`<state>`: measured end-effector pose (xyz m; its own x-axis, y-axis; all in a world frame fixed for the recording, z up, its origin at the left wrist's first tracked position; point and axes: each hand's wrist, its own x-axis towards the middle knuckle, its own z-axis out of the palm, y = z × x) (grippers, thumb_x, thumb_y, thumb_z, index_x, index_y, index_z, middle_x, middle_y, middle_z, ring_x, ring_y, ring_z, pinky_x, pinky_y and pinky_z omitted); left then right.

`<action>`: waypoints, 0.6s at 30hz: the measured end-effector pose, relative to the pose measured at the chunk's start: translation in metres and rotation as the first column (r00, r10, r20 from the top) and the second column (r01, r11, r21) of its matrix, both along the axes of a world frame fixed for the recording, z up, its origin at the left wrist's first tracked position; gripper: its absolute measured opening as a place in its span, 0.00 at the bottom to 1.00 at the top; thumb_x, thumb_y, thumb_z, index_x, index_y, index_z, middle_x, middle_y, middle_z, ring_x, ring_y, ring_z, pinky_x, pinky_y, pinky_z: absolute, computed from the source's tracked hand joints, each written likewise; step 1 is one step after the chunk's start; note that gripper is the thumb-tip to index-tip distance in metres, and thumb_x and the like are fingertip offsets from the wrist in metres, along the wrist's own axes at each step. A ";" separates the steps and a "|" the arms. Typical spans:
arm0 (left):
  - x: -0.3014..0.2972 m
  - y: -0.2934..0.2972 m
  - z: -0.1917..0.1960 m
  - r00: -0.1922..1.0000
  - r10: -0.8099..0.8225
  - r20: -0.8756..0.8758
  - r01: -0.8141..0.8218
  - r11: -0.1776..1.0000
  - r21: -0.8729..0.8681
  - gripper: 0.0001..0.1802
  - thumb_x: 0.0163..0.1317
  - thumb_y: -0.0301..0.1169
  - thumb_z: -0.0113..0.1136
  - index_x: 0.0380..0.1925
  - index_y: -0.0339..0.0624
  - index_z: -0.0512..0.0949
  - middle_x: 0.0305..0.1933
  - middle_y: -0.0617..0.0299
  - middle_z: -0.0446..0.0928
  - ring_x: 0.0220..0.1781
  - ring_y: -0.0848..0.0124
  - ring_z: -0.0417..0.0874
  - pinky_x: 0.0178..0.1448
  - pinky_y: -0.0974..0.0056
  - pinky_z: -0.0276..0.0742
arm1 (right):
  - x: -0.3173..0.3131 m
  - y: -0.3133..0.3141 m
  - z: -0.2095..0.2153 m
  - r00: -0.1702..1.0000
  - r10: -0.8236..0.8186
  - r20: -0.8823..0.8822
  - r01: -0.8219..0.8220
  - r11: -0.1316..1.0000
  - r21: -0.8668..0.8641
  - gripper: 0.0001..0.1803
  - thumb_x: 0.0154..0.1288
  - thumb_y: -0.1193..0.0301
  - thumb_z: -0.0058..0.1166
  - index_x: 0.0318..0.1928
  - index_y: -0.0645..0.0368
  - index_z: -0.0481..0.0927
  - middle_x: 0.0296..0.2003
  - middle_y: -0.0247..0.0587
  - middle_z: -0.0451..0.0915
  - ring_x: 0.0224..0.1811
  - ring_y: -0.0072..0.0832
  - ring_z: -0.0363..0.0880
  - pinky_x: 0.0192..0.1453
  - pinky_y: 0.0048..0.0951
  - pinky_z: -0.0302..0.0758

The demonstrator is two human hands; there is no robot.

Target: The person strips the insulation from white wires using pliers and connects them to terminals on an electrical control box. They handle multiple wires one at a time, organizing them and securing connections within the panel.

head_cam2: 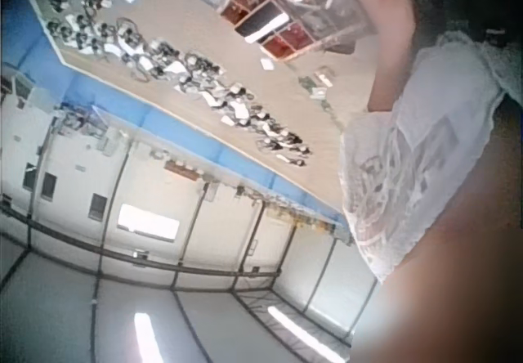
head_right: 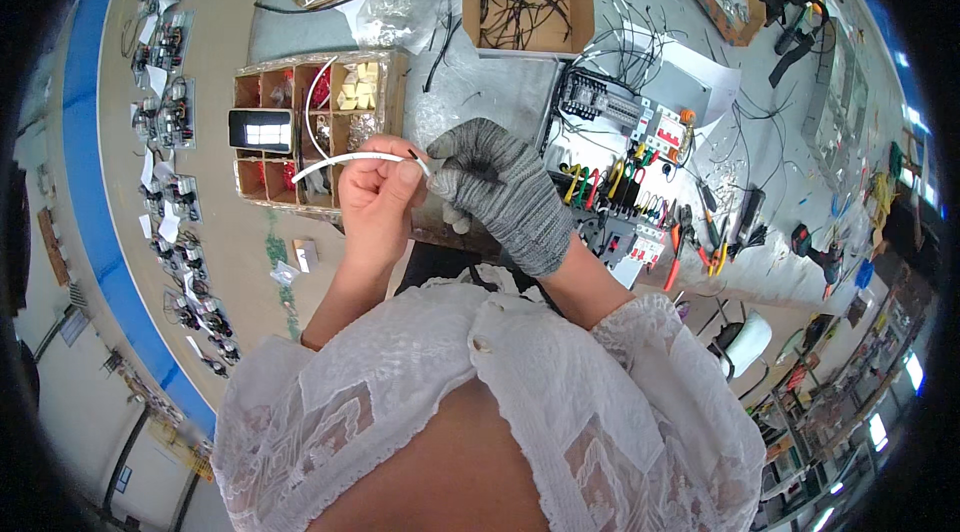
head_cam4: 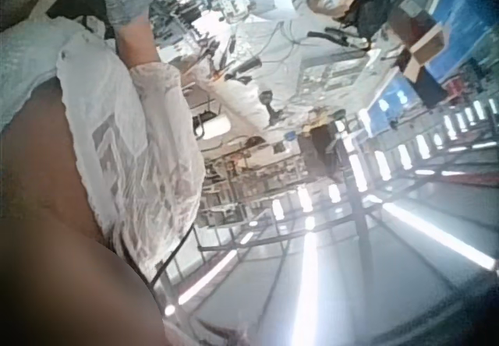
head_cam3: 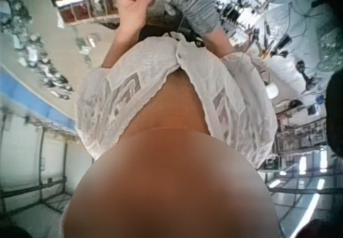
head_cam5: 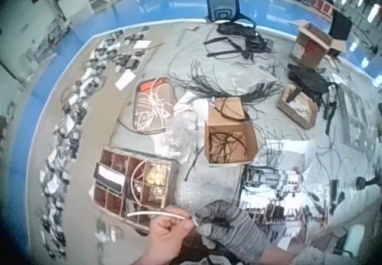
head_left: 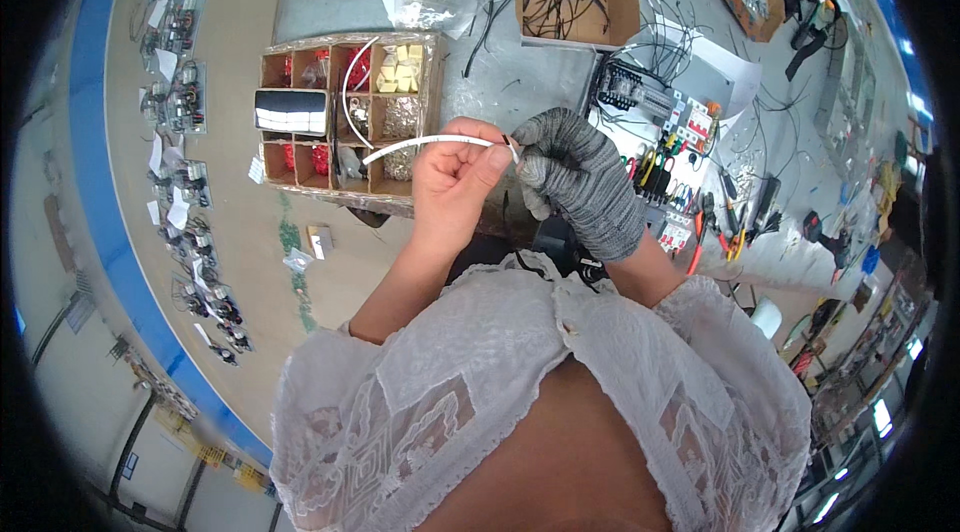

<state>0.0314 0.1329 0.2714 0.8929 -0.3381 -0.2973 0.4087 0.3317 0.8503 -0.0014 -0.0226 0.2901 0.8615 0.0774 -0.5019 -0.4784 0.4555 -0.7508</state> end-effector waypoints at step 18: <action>-0.003 -0.003 0.006 0.996 0.024 -0.086 -0.040 0.982 -0.185 0.11 0.63 0.35 0.61 0.34 0.40 0.73 0.17 0.75 0.57 0.16 0.83 0.50 0.22 0.73 0.46 | -0.010 -0.006 0.017 0.913 0.162 0.374 0.149 0.721 -0.676 0.06 0.53 0.77 0.60 0.34 0.62 0.80 0.30 0.42 0.77 0.32 0.37 0.78 0.37 0.33 0.75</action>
